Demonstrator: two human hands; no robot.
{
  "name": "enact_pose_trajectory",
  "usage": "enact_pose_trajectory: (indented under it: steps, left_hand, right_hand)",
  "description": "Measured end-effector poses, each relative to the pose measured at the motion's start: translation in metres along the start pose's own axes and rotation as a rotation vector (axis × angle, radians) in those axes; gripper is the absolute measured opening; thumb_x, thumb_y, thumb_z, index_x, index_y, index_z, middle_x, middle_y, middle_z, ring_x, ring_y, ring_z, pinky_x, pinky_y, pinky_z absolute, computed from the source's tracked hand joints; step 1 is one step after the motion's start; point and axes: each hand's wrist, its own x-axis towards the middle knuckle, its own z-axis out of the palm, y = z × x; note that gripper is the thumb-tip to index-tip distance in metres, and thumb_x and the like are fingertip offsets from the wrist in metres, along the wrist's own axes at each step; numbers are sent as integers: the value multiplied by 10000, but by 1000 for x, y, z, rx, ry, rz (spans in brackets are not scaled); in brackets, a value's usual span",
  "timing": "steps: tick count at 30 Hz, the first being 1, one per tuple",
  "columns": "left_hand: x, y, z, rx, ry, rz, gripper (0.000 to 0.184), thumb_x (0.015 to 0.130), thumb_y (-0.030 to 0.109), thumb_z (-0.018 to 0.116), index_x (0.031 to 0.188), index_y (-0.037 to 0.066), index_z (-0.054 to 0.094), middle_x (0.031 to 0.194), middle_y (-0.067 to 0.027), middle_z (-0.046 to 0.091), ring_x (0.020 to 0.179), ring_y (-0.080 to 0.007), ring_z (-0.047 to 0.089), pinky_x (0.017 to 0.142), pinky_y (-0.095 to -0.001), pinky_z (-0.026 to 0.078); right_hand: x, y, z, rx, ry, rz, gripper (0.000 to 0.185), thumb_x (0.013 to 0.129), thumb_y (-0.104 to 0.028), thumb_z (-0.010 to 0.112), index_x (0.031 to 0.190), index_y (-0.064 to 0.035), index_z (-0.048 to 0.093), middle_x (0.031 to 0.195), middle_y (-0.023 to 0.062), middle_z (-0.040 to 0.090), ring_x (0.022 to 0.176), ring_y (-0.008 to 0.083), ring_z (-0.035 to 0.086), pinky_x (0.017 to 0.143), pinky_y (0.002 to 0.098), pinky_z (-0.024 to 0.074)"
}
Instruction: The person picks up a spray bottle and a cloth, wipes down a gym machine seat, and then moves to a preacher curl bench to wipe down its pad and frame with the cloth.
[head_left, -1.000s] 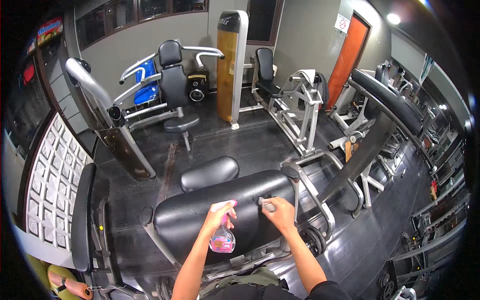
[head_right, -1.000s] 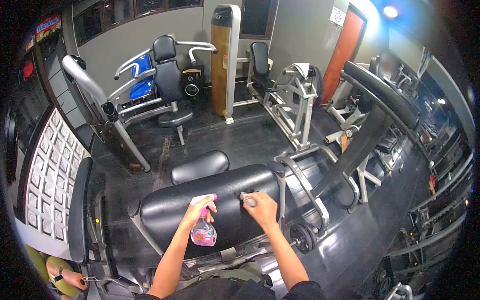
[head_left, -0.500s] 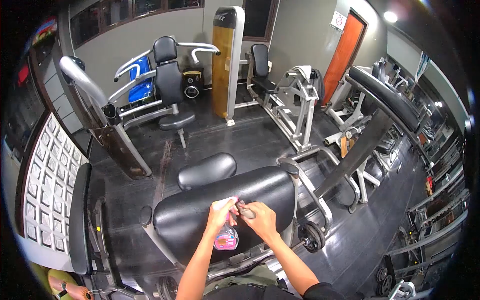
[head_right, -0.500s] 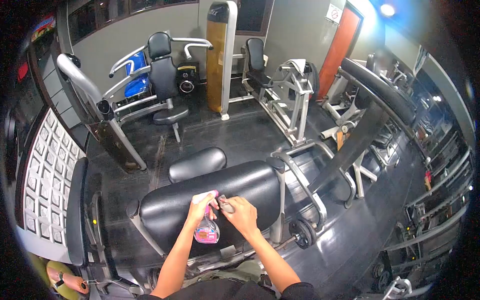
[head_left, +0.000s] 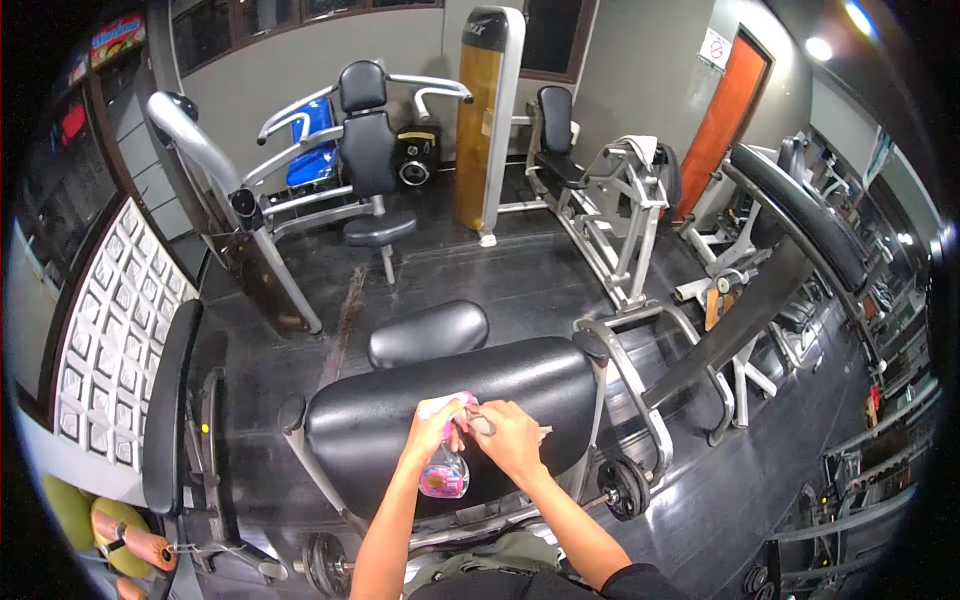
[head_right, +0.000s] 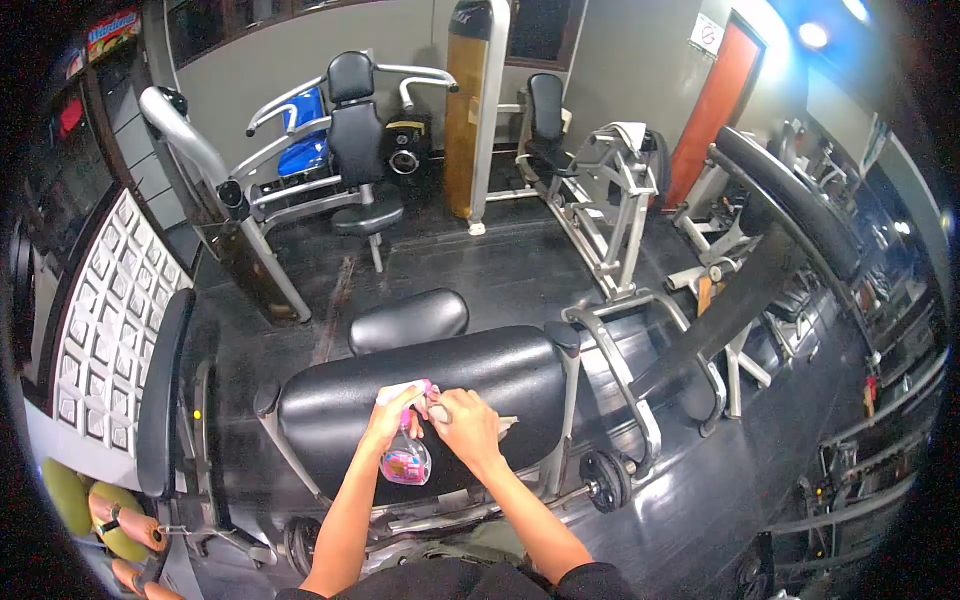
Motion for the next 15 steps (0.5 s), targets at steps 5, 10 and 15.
enact_pose_trajectory:
  steps: [5, 10, 15]
  left_hand:
    - [-9, -6, 1, -44, 88, 51, 353, 951, 313, 586, 975, -31, 663, 718, -98, 639, 409, -174, 555, 401, -287, 473]
    - [-26, -9, 4, -54, 250, 93, 374, 947, 343, 593, 967, -25, 654, 720, -102, 641, 407, -175, 562, 404, -284, 474]
    - [-52, -15, -32, 12, 438, 143, 421, 946, 381, 551, 788, -4, 611, 707, -149, 641, 394, -187, 556, 419, -305, 484]
  right_hand:
    - [4, 19, -26, 3, -170, -71, 275, 689, -243, 784, 951, -179, 731, 946, 12, 697, 871, 233, 663, 740, 381, 542]
    - [43, 38, -34, -30, -96, 164, 235, 719, -241, 733, 932, -142, 747, 908, 107, 704, 872, 290, 675, 761, 408, 541]
    - [36, 0, -13, -3, -253, -38, 282, 722, -240, 764, 992, -163, 740, 972, 56, 702, 917, 261, 660, 795, 403, 539]
